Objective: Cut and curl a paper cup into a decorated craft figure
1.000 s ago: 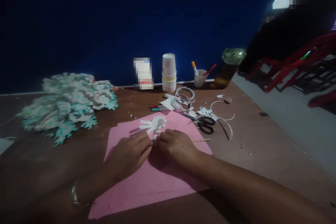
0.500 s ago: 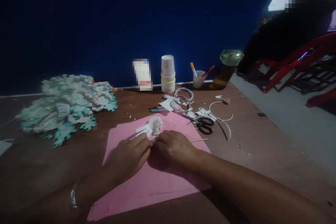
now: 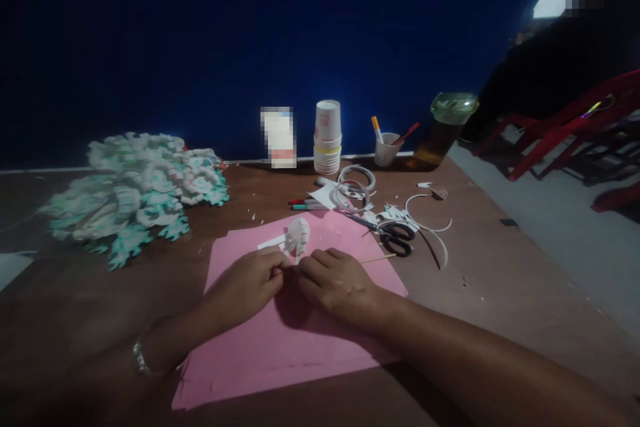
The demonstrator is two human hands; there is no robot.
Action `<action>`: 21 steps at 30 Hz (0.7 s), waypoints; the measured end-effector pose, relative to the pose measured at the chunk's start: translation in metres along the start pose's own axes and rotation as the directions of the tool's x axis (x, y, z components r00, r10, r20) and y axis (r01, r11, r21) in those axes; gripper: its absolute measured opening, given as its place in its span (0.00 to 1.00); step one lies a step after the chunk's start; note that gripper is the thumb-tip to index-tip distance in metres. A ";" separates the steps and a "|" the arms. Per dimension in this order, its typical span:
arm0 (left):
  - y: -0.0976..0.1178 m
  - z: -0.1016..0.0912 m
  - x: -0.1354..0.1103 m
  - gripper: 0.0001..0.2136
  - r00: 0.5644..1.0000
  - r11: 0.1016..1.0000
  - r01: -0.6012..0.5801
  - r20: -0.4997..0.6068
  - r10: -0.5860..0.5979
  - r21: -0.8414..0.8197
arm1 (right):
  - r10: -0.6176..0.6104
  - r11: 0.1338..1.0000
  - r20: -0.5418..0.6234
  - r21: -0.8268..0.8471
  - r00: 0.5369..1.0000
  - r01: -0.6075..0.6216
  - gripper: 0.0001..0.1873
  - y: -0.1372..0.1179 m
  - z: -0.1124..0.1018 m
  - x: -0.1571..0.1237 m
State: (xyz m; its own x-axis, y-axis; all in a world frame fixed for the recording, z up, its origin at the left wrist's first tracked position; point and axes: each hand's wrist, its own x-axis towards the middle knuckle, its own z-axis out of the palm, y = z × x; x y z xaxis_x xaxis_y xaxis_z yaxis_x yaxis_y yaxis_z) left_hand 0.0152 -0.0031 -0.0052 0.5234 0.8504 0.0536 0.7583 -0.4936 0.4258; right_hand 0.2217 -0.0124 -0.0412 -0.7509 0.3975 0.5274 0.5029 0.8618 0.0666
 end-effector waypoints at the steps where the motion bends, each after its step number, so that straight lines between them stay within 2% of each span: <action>1: 0.000 0.000 0.000 0.11 1.000 1.000 -0.001 0.002 0.001 -0.005 | -0.003 1.000 -0.001 0.001 1.000 0.003 0.11 -0.001 0.000 0.000; 5: 0.001 0.001 -0.002 0.10 1.000 0.999 0.000 -0.022 0.001 0.040 | 0.057 0.998 -0.009 0.028 0.998 -0.056 0.12 -0.001 0.007 0.001; 8: 0.001 0.002 -0.007 0.07 0.991 0.979 -0.102 -0.067 0.116 0.176 | 0.138 0.988 0.029 0.071 0.990 -0.140 0.12 -0.001 0.011 0.003; 12: -0.002 0.005 -0.012 0.08 0.922 0.849 -0.321 -0.065 0.381 0.419 | 0.194 0.978 0.129 0.058 0.973 -0.202 0.08 -0.002 0.011 0.004; 15: -0.005 0.009 -0.014 0.09 0.868 0.767 -0.385 -0.080 0.490 0.514 | 0.226 0.971 0.205 0.023 0.952 -0.236 0.06 -0.002 0.010 0.006; 18: -0.008 0.013 -0.013 0.09 0.862 0.746 -0.388 -0.075 0.502 0.541 | 0.256 0.961 0.257 0.036 0.932 -0.274 0.05 -0.002 0.009 0.006; 21: -0.008 0.014 -0.010 0.08 0.901 0.796 -0.368 -0.027 0.433 0.481 | 0.271 0.955 0.202 0.062 0.941 -0.289 0.05 -0.002 0.008 0.004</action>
State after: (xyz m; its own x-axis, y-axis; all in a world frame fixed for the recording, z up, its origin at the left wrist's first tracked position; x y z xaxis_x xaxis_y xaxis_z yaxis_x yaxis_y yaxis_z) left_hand 0.0093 -0.0107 -0.0215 0.7893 0.5574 0.2574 0.5978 -0.7933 -0.1154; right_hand 0.2142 -0.0095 -0.0459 -0.6564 0.6715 0.3437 0.6709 0.7280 -0.1409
